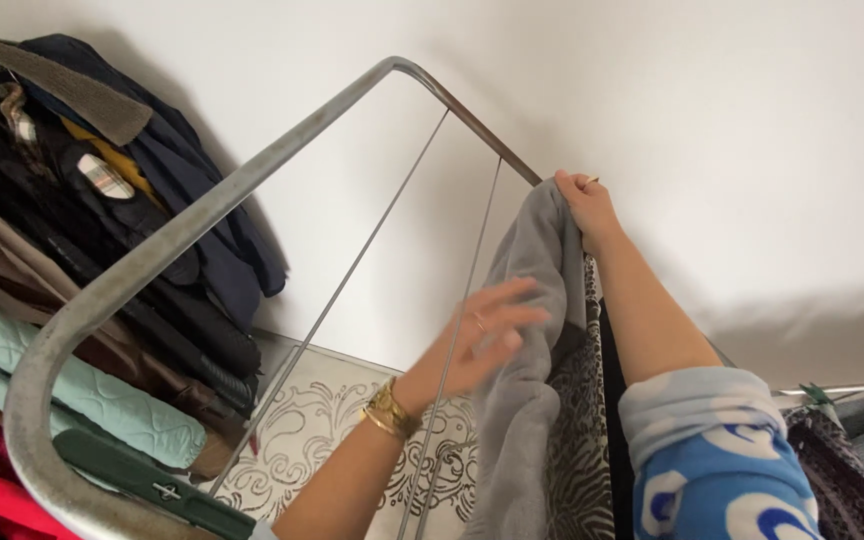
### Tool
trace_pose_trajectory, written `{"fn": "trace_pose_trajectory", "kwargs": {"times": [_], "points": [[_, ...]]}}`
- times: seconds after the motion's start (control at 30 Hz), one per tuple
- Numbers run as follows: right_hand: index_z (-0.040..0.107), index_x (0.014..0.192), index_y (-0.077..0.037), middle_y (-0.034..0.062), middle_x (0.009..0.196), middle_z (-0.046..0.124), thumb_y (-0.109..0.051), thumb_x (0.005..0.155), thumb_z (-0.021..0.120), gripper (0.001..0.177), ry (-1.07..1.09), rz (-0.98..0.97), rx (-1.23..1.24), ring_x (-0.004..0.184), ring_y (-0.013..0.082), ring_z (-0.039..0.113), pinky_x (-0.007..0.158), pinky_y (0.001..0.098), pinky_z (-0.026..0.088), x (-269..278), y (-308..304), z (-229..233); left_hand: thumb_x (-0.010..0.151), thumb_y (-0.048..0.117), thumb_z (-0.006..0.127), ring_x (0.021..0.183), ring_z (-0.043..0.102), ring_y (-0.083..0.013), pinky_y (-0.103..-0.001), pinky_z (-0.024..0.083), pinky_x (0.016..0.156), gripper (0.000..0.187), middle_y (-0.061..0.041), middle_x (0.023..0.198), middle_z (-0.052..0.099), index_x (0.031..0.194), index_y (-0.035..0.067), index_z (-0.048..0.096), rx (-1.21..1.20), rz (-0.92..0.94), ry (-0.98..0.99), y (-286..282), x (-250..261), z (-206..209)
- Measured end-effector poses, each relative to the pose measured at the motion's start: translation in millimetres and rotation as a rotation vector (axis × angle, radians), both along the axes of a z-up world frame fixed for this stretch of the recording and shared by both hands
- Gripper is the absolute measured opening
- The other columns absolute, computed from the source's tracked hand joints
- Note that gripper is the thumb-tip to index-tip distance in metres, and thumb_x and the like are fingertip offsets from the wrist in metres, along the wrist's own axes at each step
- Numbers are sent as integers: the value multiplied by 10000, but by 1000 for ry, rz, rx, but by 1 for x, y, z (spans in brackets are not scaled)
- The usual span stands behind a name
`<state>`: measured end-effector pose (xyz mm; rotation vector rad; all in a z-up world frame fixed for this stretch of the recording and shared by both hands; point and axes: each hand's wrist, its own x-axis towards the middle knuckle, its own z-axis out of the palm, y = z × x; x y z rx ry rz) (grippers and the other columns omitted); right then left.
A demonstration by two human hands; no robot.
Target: The person takes a gray sweater from a red laundry basket, shakes it out, and hangs it on a metal drying rack. Then they take a patterned scarf from the basket and hang it on the same rack.
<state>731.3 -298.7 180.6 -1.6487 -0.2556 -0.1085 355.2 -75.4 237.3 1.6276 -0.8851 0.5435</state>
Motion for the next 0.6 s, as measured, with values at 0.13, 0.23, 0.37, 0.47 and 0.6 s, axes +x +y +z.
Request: {"fn": "trace_pose_trajectory", "kwargs": {"times": [0.13,0.23,0.37,0.47,0.6], "points": [[757,970,-173,55,813,685,-523,1005,730,352,-118,-174,-320,802,205,623,690,340,505,-1,-1,-4,1041,473,553,1497,404,-291,-557,190,1273,282,-74,1494,550,1158,257,690,144,-118,-168,-5,-24,1],[776,1016,-153,110,889,725,-548,1001,735,397,-218,-246,-562,909,324,672,789,454,525,-37,-6,12,1026,432,614,1467,458,-350,-586,229,1241,238,-98,1385,635,1087,223,709,193,-181,-16,-3,-30,-10],[779,1014,-83,175,902,731,-503,995,727,423,-346,-293,-763,951,442,692,838,550,538,-64,-10,19,1000,255,688,1363,568,-333,-511,385,1191,111,-77,1231,700,1022,151,720,81,-266,53,-5,-29,-20],[719,1106,-176,67,1045,716,-506,1028,665,343,-418,-388,-910,1071,312,690,902,544,522,-56,-17,15,1004,273,689,1340,586,-311,-502,366,1209,135,-60,1200,709,1005,143,727,17,-279,21,-9,-25,-22],[729,1169,-73,198,1088,730,-362,1103,632,311,-620,-157,-625,1129,429,648,964,572,483,-160,19,66,988,313,702,1362,566,-281,-507,288,1237,166,-39,1223,695,1033,155,728,32,-230,-10,-14,-19,-34]]}}
